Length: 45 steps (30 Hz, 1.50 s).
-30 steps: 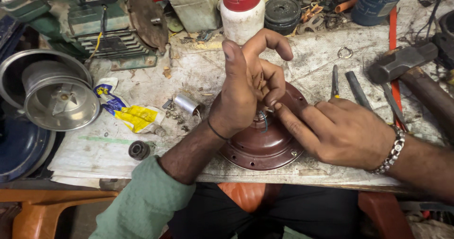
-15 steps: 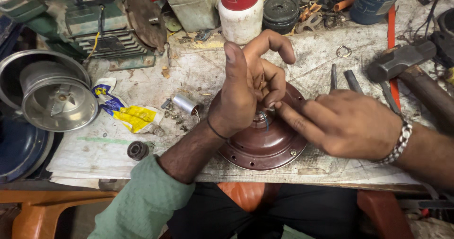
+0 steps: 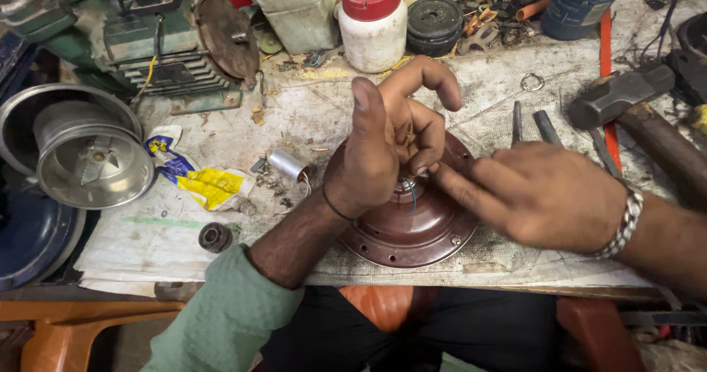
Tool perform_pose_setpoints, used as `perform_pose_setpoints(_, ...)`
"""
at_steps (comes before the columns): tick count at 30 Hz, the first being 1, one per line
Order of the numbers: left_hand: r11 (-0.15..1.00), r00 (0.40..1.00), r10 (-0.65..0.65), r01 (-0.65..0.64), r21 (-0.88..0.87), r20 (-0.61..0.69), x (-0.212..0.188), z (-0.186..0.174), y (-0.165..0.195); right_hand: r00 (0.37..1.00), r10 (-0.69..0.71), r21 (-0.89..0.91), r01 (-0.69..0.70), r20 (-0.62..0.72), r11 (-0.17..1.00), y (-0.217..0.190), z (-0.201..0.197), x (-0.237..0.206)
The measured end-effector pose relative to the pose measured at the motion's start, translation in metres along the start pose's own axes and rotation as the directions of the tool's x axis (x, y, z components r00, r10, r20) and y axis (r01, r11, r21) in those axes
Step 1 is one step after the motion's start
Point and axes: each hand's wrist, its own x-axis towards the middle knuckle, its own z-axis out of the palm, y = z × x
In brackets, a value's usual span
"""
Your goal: The person repairs a ceiling fan motor on a cluttered workbench. They thread the fan's colored wires through the central hole of the housing, position a mounting bracket on the shaft, and use a screwdriver to tighten screws on the fan housing, holding the fan steady with the other hand.
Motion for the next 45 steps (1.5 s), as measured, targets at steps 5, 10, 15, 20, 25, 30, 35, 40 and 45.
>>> perform_pose_setpoints(5,1.0,1.0,0.009,-0.009,0.028,0.013,0.001,-0.001,-0.001,0.986,0.157,0.245,-0.165,0.05,0.955,0.004,0.008,0.001)
perform_pose_setpoints(10,1.0,1.0,0.009,-0.01,0.022,0.011,0.001,-0.002,-0.003,0.918,0.357,0.639,-0.381,0.174,0.668,0.011,0.017,-0.002)
perform_pose_setpoints(15,1.0,1.0,0.004,-0.004,0.017,-0.001,-0.003,0.002,-0.002,0.951,0.3,0.25,-0.308,0.072,0.918,-0.018,0.001,0.0)
perform_pose_setpoints(20,1.0,1.0,0.003,-0.003,-0.002,0.01,-0.004,0.006,-0.003,0.981,0.19,-0.041,-0.188,0.039,0.981,-0.033,-0.008,0.006)
perform_pose_setpoints(25,1.0,1.0,-0.004,0.004,-0.009,0.027,-0.004,0.004,0.0,0.851,0.392,0.572,-0.525,0.349,0.631,0.007,0.013,0.0)
perform_pose_setpoints(30,1.0,0.999,-0.007,0.006,0.002,0.034,-0.004,0.005,0.002,0.865,0.291,0.78,-0.497,0.41,0.379,0.036,0.028,-0.004)
perform_pose_setpoints(35,1.0,0.999,0.015,-0.016,0.022,0.04,-0.005,0.001,0.001,0.989,0.062,0.343,-0.104,0.131,0.934,0.033,0.021,0.004)
perform_pose_setpoints(40,0.999,0.998,0.033,-0.034,0.015,0.057,-0.003,0.001,-0.001,0.991,-0.118,0.182,0.127,-0.056,0.975,0.039,0.014,0.003)
perform_pose_setpoints(45,1.0,0.998,0.011,-0.011,-0.005,0.066,-0.004,0.002,-0.001,0.917,0.244,0.641,-0.395,0.315,0.658,0.046,0.023,-0.001)
